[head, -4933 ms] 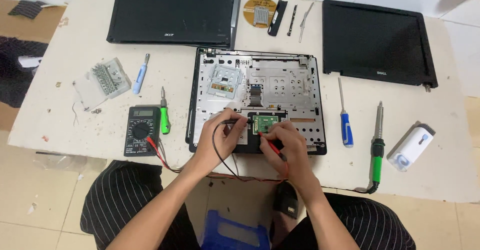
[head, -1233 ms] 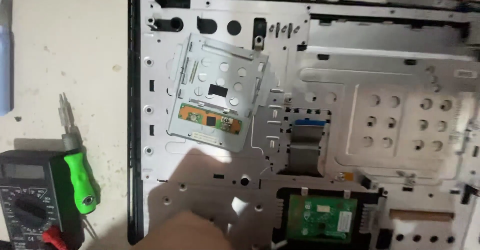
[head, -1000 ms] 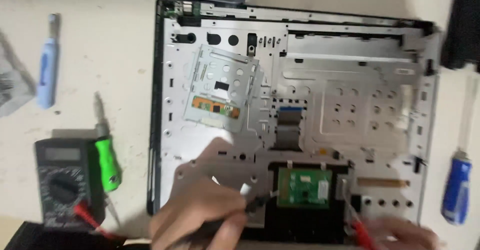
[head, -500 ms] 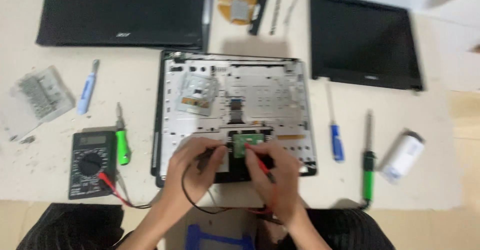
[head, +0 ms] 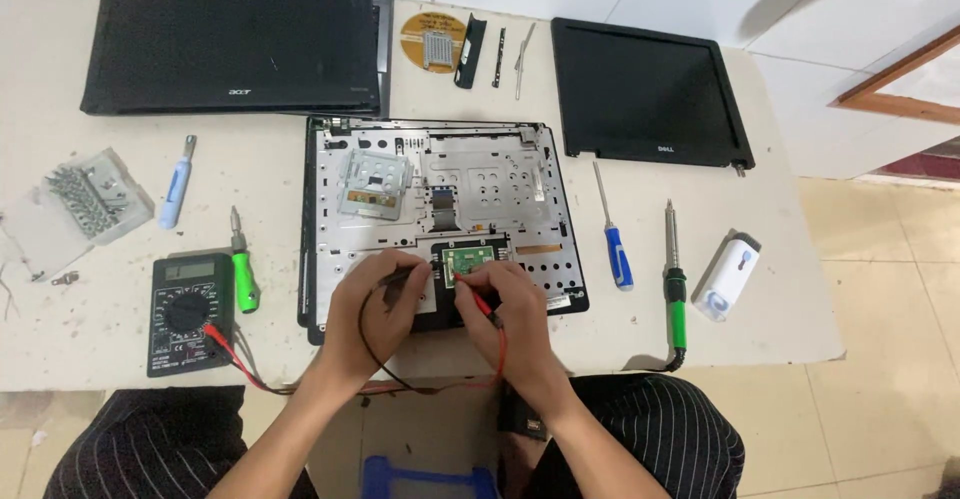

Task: Diagnosing a laptop motherboard using a digital multimeter to test circuit points

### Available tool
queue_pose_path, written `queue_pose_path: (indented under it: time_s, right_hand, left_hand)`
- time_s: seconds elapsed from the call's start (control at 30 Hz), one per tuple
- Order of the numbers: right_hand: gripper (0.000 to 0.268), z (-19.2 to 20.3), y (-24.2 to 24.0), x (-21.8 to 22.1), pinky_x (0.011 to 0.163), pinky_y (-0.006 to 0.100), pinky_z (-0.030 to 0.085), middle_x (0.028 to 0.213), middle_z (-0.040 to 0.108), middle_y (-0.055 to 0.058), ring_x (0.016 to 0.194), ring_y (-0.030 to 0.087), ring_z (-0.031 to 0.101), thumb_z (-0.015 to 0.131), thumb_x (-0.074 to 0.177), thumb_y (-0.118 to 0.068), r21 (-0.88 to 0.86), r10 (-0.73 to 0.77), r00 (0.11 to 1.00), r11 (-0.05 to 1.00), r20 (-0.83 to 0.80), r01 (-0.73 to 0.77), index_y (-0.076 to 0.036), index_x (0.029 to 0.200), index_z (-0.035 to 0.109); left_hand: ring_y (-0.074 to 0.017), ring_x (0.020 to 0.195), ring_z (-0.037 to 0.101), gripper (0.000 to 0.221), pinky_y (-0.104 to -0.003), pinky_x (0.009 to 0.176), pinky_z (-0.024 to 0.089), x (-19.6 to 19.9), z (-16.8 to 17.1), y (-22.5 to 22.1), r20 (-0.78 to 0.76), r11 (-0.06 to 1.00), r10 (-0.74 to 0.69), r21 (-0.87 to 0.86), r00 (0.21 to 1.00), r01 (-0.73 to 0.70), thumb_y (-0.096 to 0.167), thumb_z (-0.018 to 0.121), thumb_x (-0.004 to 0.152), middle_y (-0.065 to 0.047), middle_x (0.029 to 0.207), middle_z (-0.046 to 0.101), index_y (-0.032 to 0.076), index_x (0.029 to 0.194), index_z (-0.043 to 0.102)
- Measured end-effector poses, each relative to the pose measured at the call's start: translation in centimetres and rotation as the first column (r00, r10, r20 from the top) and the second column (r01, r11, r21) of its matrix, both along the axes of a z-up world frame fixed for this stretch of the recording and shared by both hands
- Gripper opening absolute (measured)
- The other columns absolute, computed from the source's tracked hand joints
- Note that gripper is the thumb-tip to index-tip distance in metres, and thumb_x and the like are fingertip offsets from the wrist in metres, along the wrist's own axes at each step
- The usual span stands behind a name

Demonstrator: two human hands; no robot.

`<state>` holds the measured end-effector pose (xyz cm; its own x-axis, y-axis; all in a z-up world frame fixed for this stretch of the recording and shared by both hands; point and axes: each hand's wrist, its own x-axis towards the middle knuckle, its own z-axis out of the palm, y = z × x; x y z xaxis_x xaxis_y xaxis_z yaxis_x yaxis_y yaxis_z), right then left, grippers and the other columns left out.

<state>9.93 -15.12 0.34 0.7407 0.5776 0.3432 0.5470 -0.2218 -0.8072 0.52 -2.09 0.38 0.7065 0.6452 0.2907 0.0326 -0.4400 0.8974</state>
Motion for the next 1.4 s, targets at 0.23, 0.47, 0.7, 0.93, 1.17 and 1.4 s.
queue_pose_path:
  time_s: [0.23,0.47,0.7,0.93,1.17,1.4]
  right_hand:
    - [0.006,-0.7,0.2,0.1,0.063,0.041,0.058,0.082,0.069,0.017,0.078,0.04,0.071,0.075,0.083,-0.01,-0.013,-0.032,0.999,0.999,0.008,0.032,-0.006,0.083,0.07]
    - [0.004,-1.6,0.4,0.5,0.059,0.039,0.057,0.077,0.066,0.016,0.072,0.039,0.07,0.075,0.082,-0.009,-0.003,-0.023,0.999,1.0,0.037,0.023,-0.008,0.083,0.072]
    - [0.003,-1.2,0.9,0.3,0.061,0.037,0.057,0.074,0.063,0.015,0.067,0.04,0.067,0.074,0.081,-0.008,0.017,-0.035,0.999,0.999,0.036,0.034,-0.008,0.084,0.074]
    - [0.004,-0.9,0.7,0.6,0.063,0.034,0.051,0.075,0.062,0.01,0.069,0.028,0.064,0.074,0.078,-0.012,-0.032,-0.022,0.995,0.999,0.095,0.025,-0.011,0.081,0.071]
    - [0.005,0.1,0.7,0.2,0.066,0.032,0.047,0.074,0.065,0.007,0.075,0.02,0.06,0.068,0.084,-0.011,-0.041,0.028,0.999,0.999,0.045,-0.027,-0.007,0.081,0.068]
    - [0.004,-0.3,0.5,0.2,0.067,0.033,0.047,0.074,0.063,0.007,0.076,0.022,0.059,0.069,0.082,-0.011,-0.058,0.014,0.998,0.998,0.058,-0.01,-0.009,0.081,0.066]
  left_hand:
    - [-0.0348,0.073,0.071,0.015,-0.043,0.069,0.057,-0.1,0.1,0.0,-0.045,0.994,-0.004,-0.105,0.999,0.0,0.023,0.065,0.096,-0.015,0.069,0.069,0.011,0.088,0.069]
    - [-0.0323,0.073,0.072,0.015,-0.041,0.069,0.058,0.0,-0.2,0.3,-0.029,0.991,-0.022,-0.13,0.999,0.018,0.022,0.064,0.097,-0.013,0.069,0.07,0.012,0.089,0.071]
    - [-0.0302,0.074,0.074,0.012,-0.039,0.069,0.059,-0.2,0.1,0.3,-0.028,0.99,-0.019,-0.141,0.999,0.015,0.019,0.066,0.096,-0.014,0.071,0.071,0.01,0.089,0.07]
    - [-0.0196,0.07,0.067,0.013,-0.032,0.07,0.054,0.0,-0.1,0.4,-0.026,0.996,-0.042,-0.077,0.999,0.039,0.019,0.064,0.094,-0.008,0.074,0.07,0.009,0.086,0.067]
    - [-0.0116,0.068,0.057,0.012,-0.025,0.066,0.047,-0.2,0.2,0.5,-0.039,0.986,-0.105,-0.133,0.994,0.099,0.017,0.061,0.094,-0.003,0.073,0.064,0.008,0.087,0.065]
    - [-0.0134,0.075,0.062,0.009,-0.026,0.075,0.05,-0.1,-1.2,0.7,-0.019,0.996,-0.086,0.012,0.996,0.086,0.016,0.062,0.093,-0.002,0.083,0.069,0.009,0.088,0.065]
